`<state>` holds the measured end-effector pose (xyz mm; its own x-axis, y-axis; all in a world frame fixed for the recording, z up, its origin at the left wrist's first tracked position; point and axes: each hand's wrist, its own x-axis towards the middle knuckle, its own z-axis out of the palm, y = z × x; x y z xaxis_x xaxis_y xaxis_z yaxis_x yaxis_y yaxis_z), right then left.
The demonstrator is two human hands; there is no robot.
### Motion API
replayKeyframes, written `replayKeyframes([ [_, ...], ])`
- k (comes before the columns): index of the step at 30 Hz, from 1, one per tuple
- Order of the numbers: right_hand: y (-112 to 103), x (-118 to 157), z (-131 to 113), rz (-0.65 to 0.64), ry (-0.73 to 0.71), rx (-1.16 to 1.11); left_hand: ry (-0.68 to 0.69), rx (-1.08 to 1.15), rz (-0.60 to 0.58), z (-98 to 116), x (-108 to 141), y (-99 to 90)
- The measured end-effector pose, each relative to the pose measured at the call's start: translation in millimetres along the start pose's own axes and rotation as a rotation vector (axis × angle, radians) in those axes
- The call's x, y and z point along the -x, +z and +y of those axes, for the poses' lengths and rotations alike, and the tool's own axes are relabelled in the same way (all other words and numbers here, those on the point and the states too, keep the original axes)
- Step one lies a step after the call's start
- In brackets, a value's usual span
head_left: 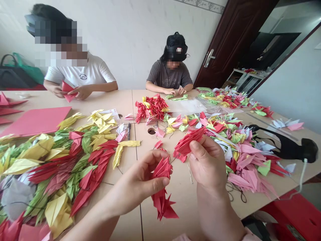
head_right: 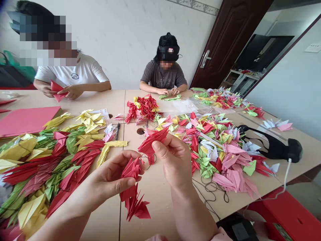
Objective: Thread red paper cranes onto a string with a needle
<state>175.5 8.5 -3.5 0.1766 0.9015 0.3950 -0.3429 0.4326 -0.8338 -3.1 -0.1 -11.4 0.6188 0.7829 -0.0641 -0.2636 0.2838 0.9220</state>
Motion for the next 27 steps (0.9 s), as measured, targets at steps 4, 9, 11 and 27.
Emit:
replayKeyframes([
  [4,0.9,-2.1,-2.1,0.037,-0.018,0.010,0.031,-0.017,0.024,2.9,2.1,-3.0],
  [9,-0.4,0.4,0.3,-0.093,-0.032,-0.027,-0.057,0.135,0.060,3.3,3.9,-4.1],
  [11,-0.4,2.3,1.5,-0.177,-0.005,-0.071,-0.126,0.268,0.064,2.9,3.3,-2.6],
  [27,3.2,1.8,4.4,-0.100,-0.008,-0.098,-0.065,0.241,-0.160,-3.2,4.5,-0.5],
])
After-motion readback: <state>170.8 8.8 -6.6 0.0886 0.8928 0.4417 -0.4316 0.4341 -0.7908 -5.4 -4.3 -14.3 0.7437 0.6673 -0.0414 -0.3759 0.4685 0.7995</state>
